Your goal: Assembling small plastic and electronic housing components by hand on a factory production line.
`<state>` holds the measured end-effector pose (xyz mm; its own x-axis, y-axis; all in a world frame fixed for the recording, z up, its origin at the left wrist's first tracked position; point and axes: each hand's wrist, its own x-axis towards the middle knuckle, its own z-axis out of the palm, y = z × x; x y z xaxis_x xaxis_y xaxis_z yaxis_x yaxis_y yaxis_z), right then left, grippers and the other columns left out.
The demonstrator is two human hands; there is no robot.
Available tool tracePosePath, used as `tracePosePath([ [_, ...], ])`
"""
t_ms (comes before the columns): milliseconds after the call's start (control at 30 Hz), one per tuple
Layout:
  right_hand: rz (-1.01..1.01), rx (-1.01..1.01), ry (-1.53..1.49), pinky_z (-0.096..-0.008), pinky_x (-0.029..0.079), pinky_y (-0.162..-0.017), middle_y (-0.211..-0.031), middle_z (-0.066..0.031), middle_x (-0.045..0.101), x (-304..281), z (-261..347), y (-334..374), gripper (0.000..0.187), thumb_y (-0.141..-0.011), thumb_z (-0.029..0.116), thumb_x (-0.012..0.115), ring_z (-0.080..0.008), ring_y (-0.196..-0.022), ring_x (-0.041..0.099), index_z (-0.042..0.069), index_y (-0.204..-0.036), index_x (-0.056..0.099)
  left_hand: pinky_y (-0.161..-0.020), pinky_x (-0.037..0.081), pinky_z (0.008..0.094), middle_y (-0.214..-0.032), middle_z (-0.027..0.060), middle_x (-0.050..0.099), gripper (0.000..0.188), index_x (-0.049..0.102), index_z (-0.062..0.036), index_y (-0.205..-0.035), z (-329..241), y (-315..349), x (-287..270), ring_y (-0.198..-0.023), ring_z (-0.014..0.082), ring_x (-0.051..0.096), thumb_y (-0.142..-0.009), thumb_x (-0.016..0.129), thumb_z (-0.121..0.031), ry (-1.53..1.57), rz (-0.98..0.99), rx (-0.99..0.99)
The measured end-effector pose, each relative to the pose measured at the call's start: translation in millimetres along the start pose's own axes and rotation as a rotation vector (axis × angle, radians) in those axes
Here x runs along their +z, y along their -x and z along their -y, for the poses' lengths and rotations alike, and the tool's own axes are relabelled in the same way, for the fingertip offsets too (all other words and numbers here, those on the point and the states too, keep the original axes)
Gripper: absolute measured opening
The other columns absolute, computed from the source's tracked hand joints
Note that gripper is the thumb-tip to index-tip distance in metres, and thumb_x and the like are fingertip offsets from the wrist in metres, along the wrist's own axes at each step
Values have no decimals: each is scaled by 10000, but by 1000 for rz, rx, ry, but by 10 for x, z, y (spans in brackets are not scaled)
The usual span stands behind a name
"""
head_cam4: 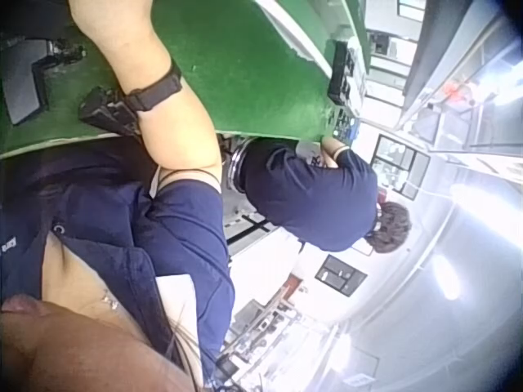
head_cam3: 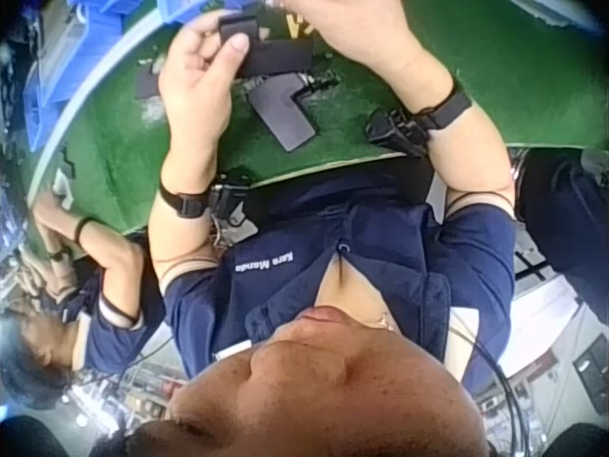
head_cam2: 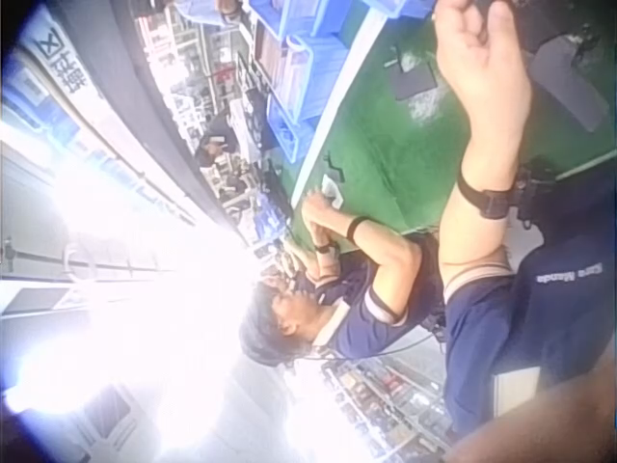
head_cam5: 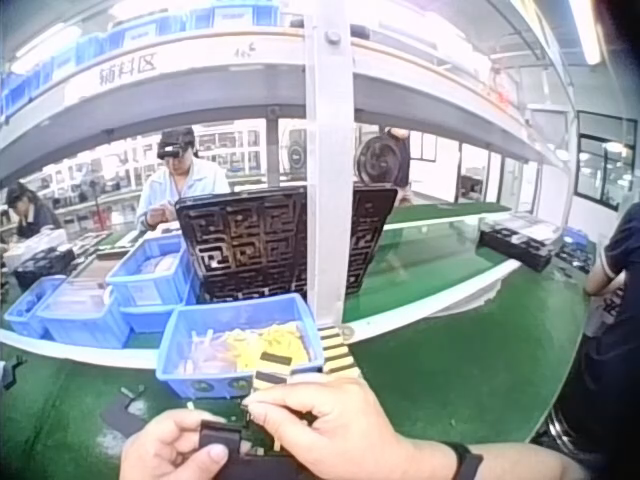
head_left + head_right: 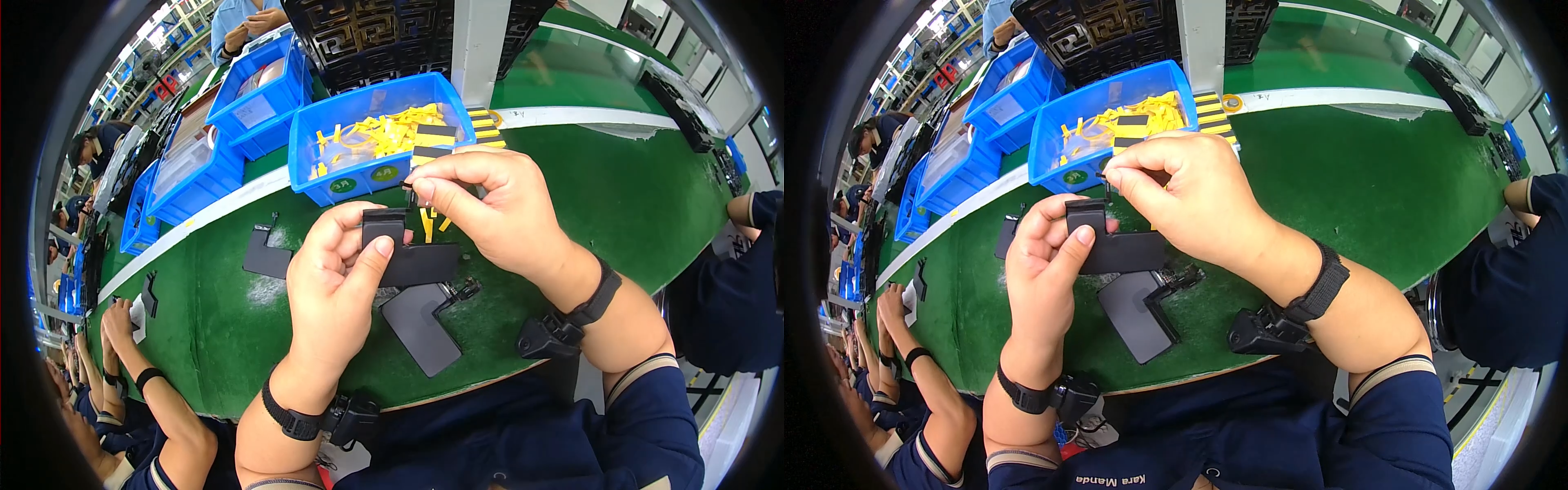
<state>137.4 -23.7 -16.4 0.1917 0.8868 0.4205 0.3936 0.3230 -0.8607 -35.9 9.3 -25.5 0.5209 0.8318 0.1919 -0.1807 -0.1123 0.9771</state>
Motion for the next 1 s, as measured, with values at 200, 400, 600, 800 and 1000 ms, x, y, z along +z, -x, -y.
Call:
tracePosePath([
  [200,-4,-130,59,-243,484,-635,-808,-84,672,10,-8,12,115,-815,75,635,-119,-700,618,-12,-879,674,-777,497,244,-949,118,648,214,495,31,-1096,21,-5,-3,-880,127,617,-883,514,15,1,12,1],
  [400,-49,-296,165,-264,481,-622,-779,-62,659,42,-113,-11,129,-815,67,616,-120,-685,615,3,-913,670,-758,492,251,-912,86,627,215,499,34,-1084,26,-90,-148,-828,121,605,-870,515,19,-48,-11,27],
  [600,55,-23,88,-241,447,-684,-678,-42,570,25,7,14,601,-843,42,572,-113,-684,605,61,-1384,311,-671,461,255,-847,84,597,241,537,22,-1044,-76,-380,-1202,-715,127,563,-815,521,-54,-720,-292,-117],
  [800,69,21,-8,-248,446,-709,-678,-31,574,60,-80,53,592,-827,16,590,-107,-714,600,50,-1363,339,-669,483,280,-880,100,624,307,590,1,-1054,2,-369,-937,-745,142,588,-789,623,-151,-1128,-374,150],
  [1000,135,3,-58,-235,436,-706,-744,-29,597,143,5,112,621,-815,13,611,-75,-727,569,53,-1370,335,-694,489,229,-877,47,608,281,571,1,-1034,23,-125,-194,-773,98,593,-765,653,21,-353,10,203],
])
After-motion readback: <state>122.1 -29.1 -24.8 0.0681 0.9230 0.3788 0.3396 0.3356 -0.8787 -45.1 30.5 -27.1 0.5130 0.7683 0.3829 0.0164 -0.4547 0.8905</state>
